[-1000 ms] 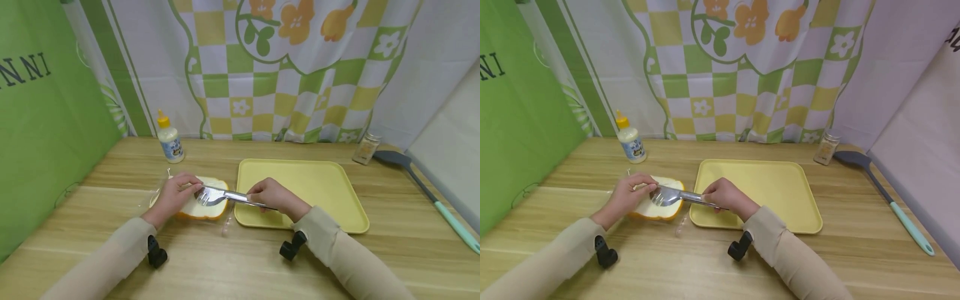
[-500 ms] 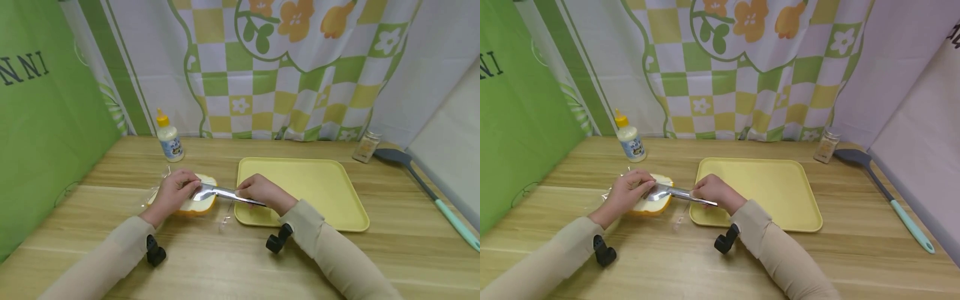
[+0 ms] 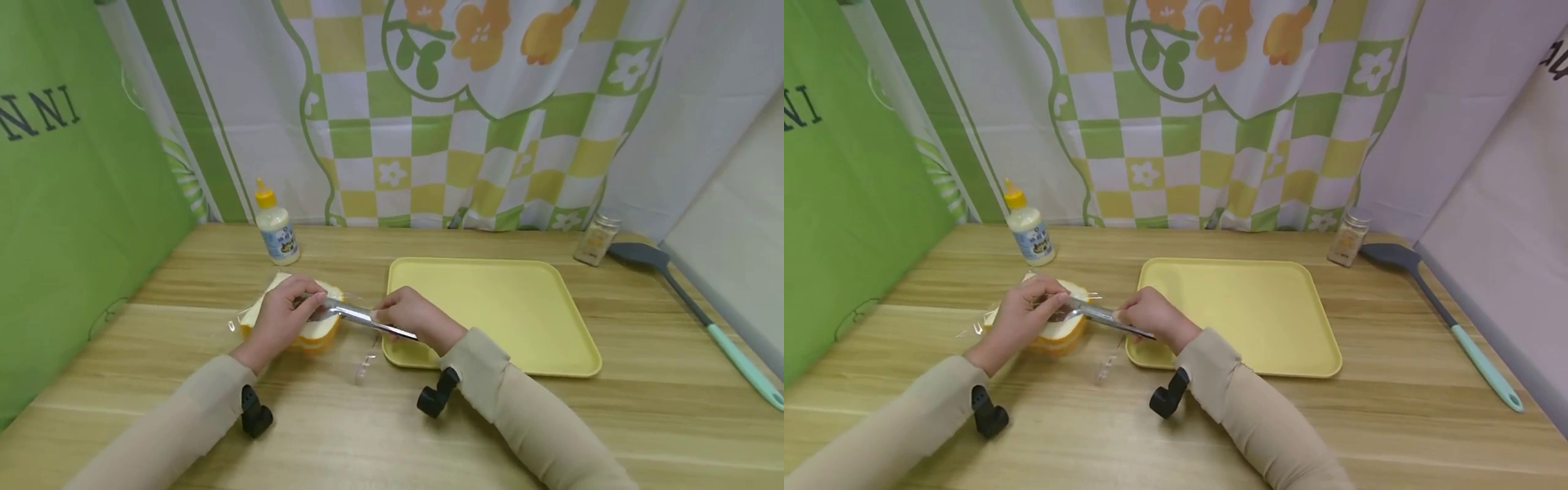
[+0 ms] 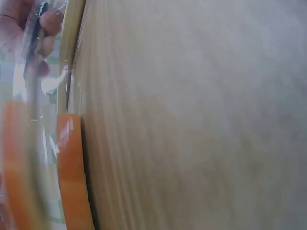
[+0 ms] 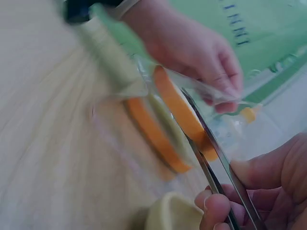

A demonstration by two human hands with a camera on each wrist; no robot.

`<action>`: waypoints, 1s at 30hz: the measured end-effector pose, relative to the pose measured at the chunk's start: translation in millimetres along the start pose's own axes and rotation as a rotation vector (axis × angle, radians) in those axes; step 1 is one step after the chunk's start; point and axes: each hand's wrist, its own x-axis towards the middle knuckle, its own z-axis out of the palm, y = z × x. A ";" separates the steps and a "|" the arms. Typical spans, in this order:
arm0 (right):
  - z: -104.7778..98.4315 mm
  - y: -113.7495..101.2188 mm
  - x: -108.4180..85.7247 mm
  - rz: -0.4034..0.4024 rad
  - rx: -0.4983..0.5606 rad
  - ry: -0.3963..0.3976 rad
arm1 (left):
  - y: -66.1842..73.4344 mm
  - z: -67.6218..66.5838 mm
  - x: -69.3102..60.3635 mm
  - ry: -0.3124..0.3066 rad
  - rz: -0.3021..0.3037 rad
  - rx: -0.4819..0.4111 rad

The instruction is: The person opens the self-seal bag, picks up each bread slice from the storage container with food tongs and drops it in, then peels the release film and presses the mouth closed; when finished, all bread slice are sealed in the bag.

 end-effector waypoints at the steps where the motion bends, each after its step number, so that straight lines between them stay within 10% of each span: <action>1: 1.5 -0.9 0.2 0.003 -0.008 0.006 | 0.3 0.0 -0.2 0.001 -0.003 0.002; 30: -23.4 11.4 -28.8 0.045 -0.080 -0.005 | -5.1 -1.6 2.1 0.114 0.096 0.126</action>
